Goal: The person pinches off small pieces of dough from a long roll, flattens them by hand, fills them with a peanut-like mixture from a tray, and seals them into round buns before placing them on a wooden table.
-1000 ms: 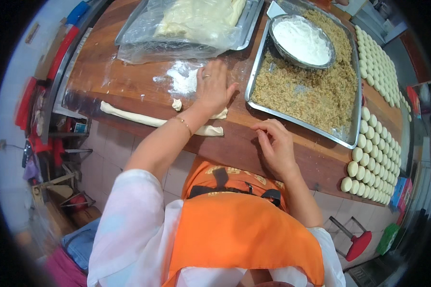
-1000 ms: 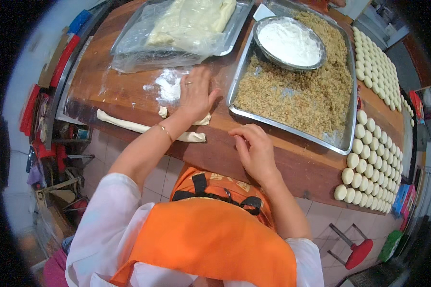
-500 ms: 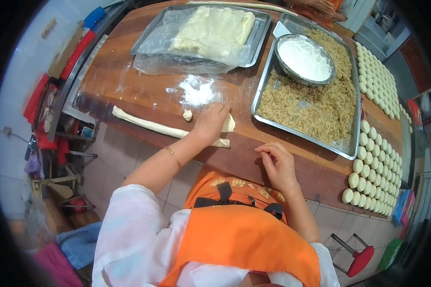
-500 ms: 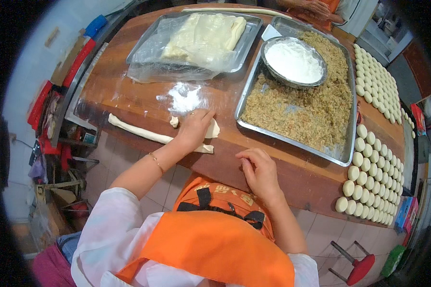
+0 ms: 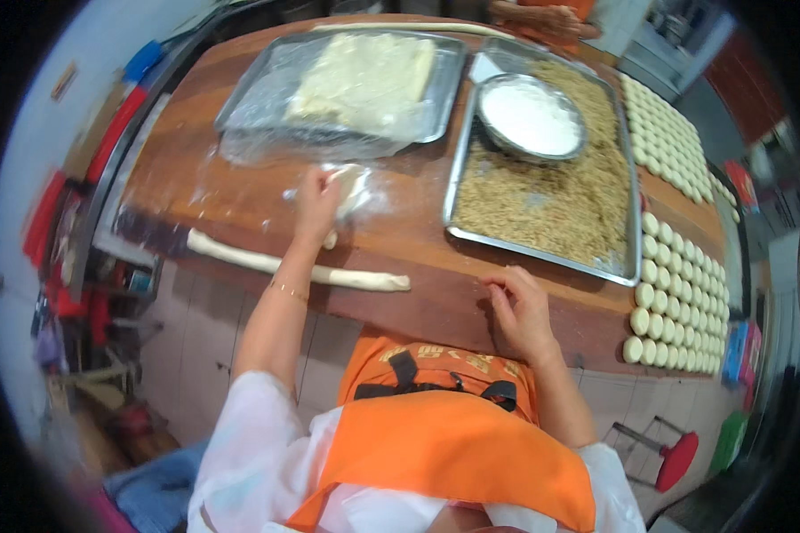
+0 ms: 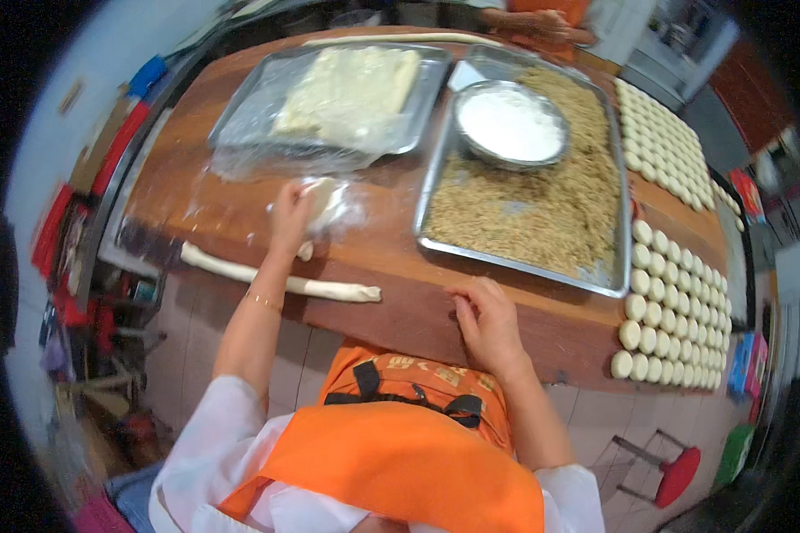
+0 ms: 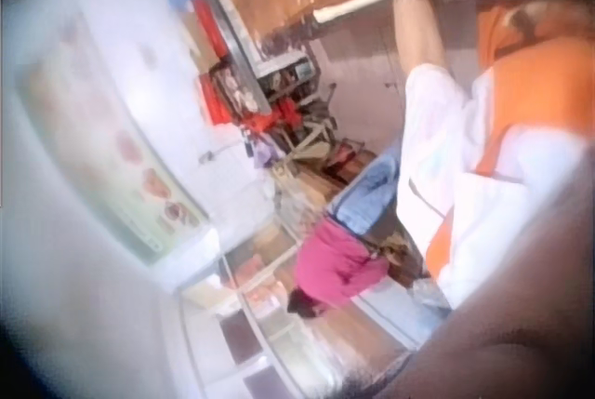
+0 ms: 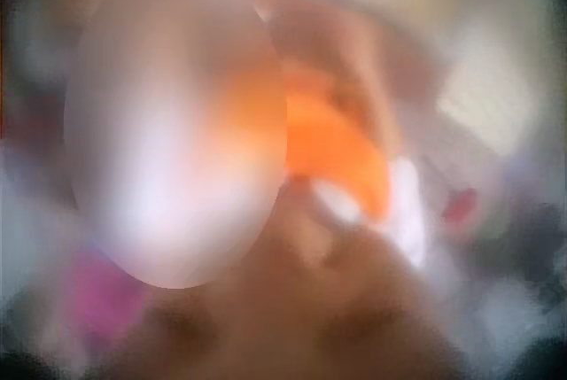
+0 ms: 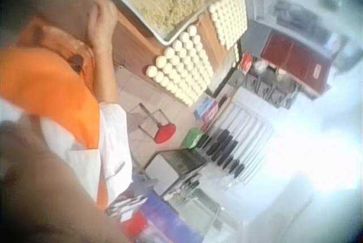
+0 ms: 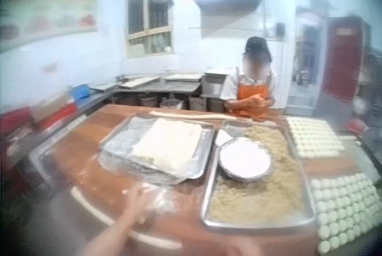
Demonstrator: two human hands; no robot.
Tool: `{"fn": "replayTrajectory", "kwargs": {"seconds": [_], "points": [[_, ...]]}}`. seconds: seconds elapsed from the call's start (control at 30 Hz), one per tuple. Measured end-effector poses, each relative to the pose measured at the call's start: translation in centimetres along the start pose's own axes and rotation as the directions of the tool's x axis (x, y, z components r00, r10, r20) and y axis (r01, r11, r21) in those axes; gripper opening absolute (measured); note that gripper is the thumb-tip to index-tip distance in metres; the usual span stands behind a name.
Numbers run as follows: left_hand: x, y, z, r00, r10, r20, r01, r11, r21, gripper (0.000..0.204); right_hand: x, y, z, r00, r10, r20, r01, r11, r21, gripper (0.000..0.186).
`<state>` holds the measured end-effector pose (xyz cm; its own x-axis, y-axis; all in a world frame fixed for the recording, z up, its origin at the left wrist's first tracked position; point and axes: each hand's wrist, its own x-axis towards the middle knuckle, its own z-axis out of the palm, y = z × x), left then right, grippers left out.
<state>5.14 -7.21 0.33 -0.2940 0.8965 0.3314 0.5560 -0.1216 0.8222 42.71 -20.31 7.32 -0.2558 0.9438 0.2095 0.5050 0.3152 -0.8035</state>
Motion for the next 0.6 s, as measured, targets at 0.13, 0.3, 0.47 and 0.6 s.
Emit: {"fn": "replayTrajectory", "kwargs": {"seconds": [0.13,0.3,0.47,0.6], "points": [[-0.7,3.3,0.2,0.881,-0.139,0.452,0.470,0.157,-0.868,0.043,3.5,2.5,-2.6,0.981,0.079,-0.178,-0.079,0.997,0.005,0.014],[-2.7,9.7,4.5,0.821,-0.207,0.531,0.496,-0.200,-0.845,0.048,9.9,5.4,-4.7,0.997,0.003,-0.078,-0.037,0.900,-0.435,0.038],[-6.3,13.0,7.0,0.703,-0.206,0.681,0.606,-0.328,-0.725,0.044,14.0,4.4,-1.4,0.932,0.120,0.343,0.223,0.556,-0.801,0.078],[-8.6,14.6,6.5,0.647,-0.240,0.723,0.679,-0.250,-0.690,0.046,15.0,5.0,-1.3,0.902,0.130,0.413,0.256,0.609,-0.751,0.066]]}}
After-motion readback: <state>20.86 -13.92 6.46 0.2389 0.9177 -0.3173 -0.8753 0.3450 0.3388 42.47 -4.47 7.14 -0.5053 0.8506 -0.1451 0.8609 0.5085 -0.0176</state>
